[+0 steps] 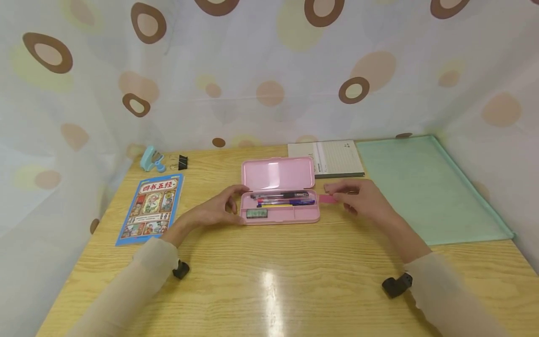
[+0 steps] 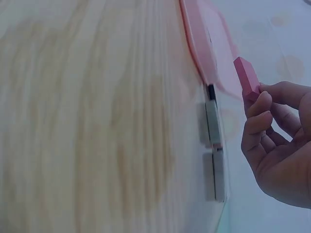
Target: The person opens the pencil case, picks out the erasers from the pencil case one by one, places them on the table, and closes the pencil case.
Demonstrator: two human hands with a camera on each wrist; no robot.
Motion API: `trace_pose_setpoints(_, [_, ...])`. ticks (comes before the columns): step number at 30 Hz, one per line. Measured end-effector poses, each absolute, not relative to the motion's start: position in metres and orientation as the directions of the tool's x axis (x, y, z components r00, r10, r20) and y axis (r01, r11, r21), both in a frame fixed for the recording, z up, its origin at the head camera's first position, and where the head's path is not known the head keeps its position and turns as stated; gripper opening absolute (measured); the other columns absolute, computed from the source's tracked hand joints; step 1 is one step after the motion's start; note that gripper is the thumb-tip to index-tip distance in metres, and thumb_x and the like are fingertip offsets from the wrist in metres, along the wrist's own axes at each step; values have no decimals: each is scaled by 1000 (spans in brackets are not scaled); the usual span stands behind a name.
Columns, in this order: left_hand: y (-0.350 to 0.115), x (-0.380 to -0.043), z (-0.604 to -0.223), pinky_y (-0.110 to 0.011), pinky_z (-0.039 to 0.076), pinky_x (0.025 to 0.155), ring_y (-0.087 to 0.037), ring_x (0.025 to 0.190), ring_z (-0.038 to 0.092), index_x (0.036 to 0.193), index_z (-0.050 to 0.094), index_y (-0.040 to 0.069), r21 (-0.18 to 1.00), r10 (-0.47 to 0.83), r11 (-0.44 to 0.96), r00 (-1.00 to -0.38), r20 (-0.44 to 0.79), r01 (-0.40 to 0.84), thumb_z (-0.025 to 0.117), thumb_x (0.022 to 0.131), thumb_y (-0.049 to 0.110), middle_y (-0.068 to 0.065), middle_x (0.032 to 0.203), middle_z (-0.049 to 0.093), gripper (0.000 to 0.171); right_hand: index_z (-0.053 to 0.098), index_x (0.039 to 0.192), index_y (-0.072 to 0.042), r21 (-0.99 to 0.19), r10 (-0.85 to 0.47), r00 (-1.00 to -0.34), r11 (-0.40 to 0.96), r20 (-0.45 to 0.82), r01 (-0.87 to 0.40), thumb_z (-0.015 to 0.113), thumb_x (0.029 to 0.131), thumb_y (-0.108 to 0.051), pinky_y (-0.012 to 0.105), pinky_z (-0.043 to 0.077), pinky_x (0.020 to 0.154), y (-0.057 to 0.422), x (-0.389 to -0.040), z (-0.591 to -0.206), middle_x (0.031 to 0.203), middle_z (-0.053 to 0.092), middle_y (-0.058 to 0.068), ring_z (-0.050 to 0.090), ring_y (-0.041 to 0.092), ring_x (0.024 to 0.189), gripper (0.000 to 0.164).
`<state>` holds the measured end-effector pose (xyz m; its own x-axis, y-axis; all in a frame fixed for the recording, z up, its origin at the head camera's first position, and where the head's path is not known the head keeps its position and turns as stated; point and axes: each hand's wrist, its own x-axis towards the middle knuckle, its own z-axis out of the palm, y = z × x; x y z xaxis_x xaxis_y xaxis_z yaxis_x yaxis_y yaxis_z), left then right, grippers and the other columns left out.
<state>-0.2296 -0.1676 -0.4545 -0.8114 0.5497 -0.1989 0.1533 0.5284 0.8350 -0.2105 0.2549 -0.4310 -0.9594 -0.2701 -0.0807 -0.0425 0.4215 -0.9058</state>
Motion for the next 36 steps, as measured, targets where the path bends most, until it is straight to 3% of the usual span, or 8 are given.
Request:
trace_pose_setpoints(9, [-167, -229, -453, -38, 44, 89, -24, 95, 52, 155, 37, 26, 831, 547, 534, -813, -200, 155, 88, 85, 30, -6, 123, 51, 87, 70, 119, 0, -830, -277, -942, 557, -191, 5, 67, 104, -24, 31, 43, 54, 280, -211, -442, 78, 63, 9, 51, 15, 62, 29])
trace_pose_setpoints(28, [-167, -229, -453, -38, 44, 88, -23, 94, 52, 156, 37, 25, 826, 548, 541, -811, -206, 156, 87, 85, 29, -6, 122, 52, 88, 72, 119, 1, -825, -285, -941, 565, -182, -11, 68, 103, -24, 30, 45, 52, 281, -212, -441, 74, 66, 12, 55, 15, 59, 30])
trace_pose_setpoints(36, [-168, -230, -455, -38, 44, 87, -23, 94, 52, 156, 37, 24, 834, 555, 527, -809, -194, 161, 88, 85, 27, -7, 125, 51, 87, 72, 121, 1, -828, -257, -956, 560, -142, -28, 67, 104, -24, 34, 50, 56, 285, -213, -440, 96, 73, 15, 62, 21, 69, 31])
